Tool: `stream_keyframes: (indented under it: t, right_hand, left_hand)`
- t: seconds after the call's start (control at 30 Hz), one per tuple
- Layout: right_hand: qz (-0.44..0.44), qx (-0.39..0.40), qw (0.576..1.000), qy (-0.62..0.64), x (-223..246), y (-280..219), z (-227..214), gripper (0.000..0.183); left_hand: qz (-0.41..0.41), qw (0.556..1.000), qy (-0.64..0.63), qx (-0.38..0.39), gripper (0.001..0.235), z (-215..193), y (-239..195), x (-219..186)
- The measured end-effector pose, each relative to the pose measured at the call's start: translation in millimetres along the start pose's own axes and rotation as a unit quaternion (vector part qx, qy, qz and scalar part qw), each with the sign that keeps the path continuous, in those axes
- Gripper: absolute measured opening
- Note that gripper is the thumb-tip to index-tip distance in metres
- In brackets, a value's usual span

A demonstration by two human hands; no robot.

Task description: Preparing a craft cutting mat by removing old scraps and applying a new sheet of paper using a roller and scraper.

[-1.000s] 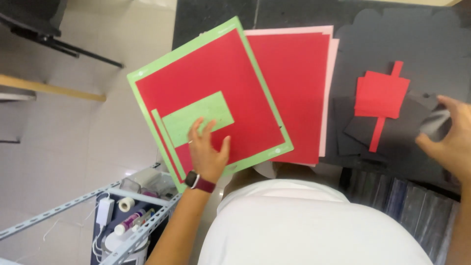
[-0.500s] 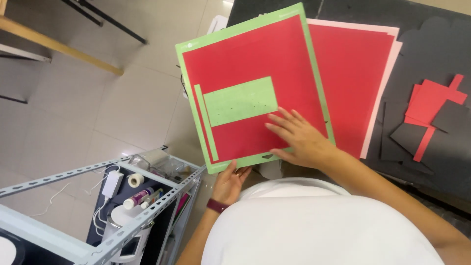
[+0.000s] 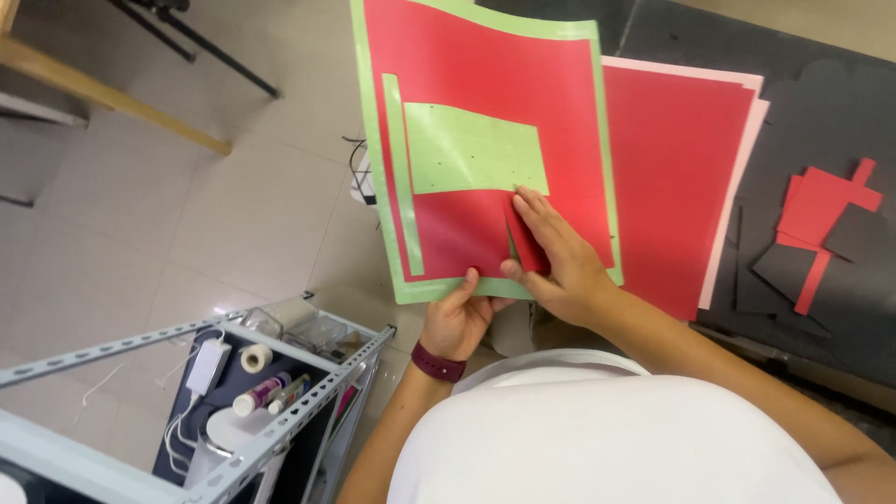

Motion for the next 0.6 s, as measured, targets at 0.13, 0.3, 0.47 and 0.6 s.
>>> stream_keyframes:
  t: [0.13, 0.3, 0.47, 0.6]
  right_hand:
    - [-0.036, -0.058, 0.997, -0.043, -9, -2, -8, 0.071]
    - [0.022, -0.034, 0.991, -0.129, -37, -6, -7, 0.066]
    - [0.035, -0.085, 0.989, -0.115, -35, 0, -16, 0.049]
    - [0.179, -0.123, 0.976, 0.033, -103, -3, -47, 0.027]
  left_hand:
    - [-0.015, 1.000, 0.026, 0.009, 0.050, 11, 2, -7]
    - [-0.018, 0.996, 0.061, -0.056, 0.048, -10, 3, 2]
    - [-0.019, 0.992, 0.085, -0.096, 0.048, -34, 13, 7]
    - [-0.015, 0.983, 0.123, -0.137, 0.049, -83, 22, 14]
Point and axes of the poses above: each hand's wrist, its own y-axis towards the middle knuckle, its own z-axis out of the palm, x = y × z, the point moved 6 cm from there along y, towards the middle knuckle, and after that the axes turned 2 degrees about -x, right-handed, at the moved point
